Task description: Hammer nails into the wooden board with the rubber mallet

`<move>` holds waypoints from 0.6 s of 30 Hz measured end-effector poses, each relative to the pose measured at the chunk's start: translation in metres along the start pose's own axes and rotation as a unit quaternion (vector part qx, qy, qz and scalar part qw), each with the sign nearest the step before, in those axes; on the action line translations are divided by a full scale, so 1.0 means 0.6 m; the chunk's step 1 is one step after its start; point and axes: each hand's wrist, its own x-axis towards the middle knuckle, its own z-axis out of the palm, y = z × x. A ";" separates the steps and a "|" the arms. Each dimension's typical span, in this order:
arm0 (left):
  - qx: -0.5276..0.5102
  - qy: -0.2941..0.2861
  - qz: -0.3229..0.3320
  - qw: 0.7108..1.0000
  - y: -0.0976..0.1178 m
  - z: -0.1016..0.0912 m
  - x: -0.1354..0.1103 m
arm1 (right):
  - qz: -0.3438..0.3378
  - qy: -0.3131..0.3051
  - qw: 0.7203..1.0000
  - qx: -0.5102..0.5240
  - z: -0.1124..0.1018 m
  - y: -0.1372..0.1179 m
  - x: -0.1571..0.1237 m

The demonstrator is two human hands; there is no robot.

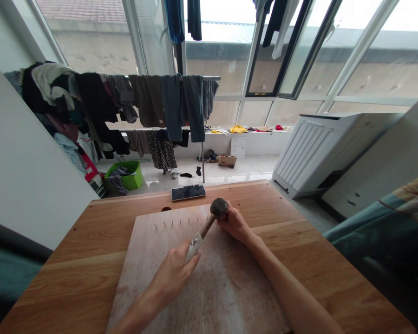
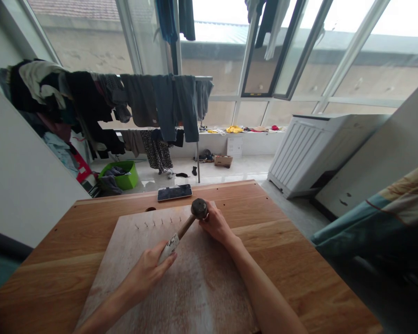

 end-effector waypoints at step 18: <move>0.371 0.152 0.144 0.905 -0.038 0.046 -0.099 | 0.067 0.113 0.990 0.049 -0.099 0.002 -0.098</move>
